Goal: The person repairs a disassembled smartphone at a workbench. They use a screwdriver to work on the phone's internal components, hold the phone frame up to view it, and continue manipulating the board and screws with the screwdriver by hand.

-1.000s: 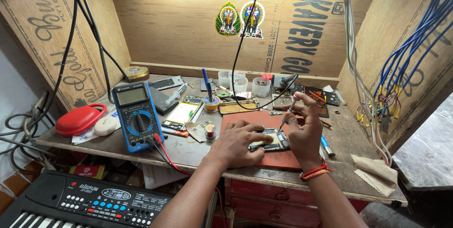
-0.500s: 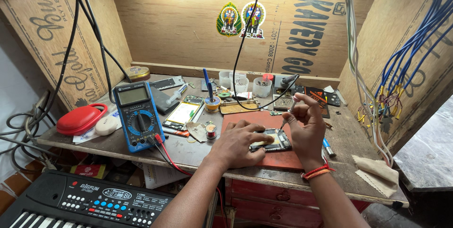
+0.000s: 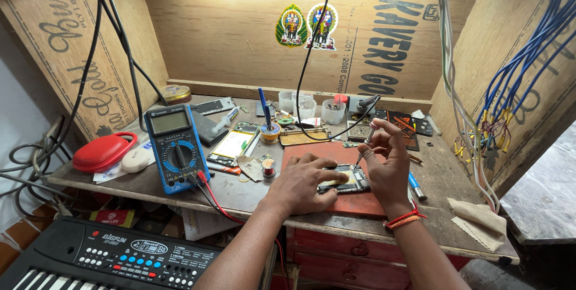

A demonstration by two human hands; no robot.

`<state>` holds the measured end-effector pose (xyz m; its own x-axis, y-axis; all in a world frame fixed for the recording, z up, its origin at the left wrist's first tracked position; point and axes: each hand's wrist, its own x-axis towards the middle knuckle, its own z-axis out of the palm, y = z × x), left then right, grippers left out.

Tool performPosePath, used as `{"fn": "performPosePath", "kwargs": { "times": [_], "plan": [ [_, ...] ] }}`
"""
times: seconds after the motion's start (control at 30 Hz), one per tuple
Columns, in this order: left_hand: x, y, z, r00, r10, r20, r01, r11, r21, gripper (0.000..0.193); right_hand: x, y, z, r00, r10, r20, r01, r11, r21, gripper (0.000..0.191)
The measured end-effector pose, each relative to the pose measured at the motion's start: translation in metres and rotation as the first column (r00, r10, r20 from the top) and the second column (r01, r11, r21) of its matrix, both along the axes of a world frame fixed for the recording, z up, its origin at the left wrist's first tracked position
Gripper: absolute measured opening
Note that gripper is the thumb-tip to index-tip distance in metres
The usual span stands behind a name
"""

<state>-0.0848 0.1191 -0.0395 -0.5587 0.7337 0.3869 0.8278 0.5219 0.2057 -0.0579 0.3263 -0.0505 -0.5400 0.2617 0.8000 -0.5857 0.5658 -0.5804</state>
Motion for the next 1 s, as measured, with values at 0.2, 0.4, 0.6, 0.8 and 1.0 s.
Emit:
{"fn": "performPosePath", "kwargs": {
  "times": [0.2, 0.4, 0.6, 0.8, 1.0],
  "plan": [
    [0.0003, 0.0004, -0.0002, 1.0, -0.003, -0.007, 0.003, 1.0, 0.004, 0.043, 0.0029, 0.0, 0.0007, 0.995, 0.102, -0.001, -0.102, 0.994, -0.041, 0.048],
    [0.001, 0.0024, 0.0007, 1.0, 0.014, 0.008, -0.014, 1.0, -0.022, 0.044, 0.0034, -0.0012, 0.0032, 0.999, 0.037, 0.01, -0.037, 0.999, -0.028, 0.045],
    [0.0013, 0.0033, -0.0003, 1.0, 0.016, 0.009, -0.016, 1.0, -0.015, 0.043, 0.0063, -0.0031, 0.005, 1.0, -0.014, 0.005, 0.014, 1.0, 0.012, 0.048],
    [0.0008, 0.0024, -0.0014, 1.0, 0.008, 0.002, -0.008, 1.0, -0.002, 0.043, 0.008, -0.0045, 0.0058, 0.998, 0.065, 0.024, -0.064, 0.996, -0.062, 0.046],
    [0.0001, 0.0031, -0.0021, 1.0, 0.01, 0.002, -0.01, 1.0, -0.004, 0.043, 0.006, -0.0042, 0.0052, 1.0, -0.029, -0.006, 0.028, 0.999, -0.015, 0.047]
  ]
}}
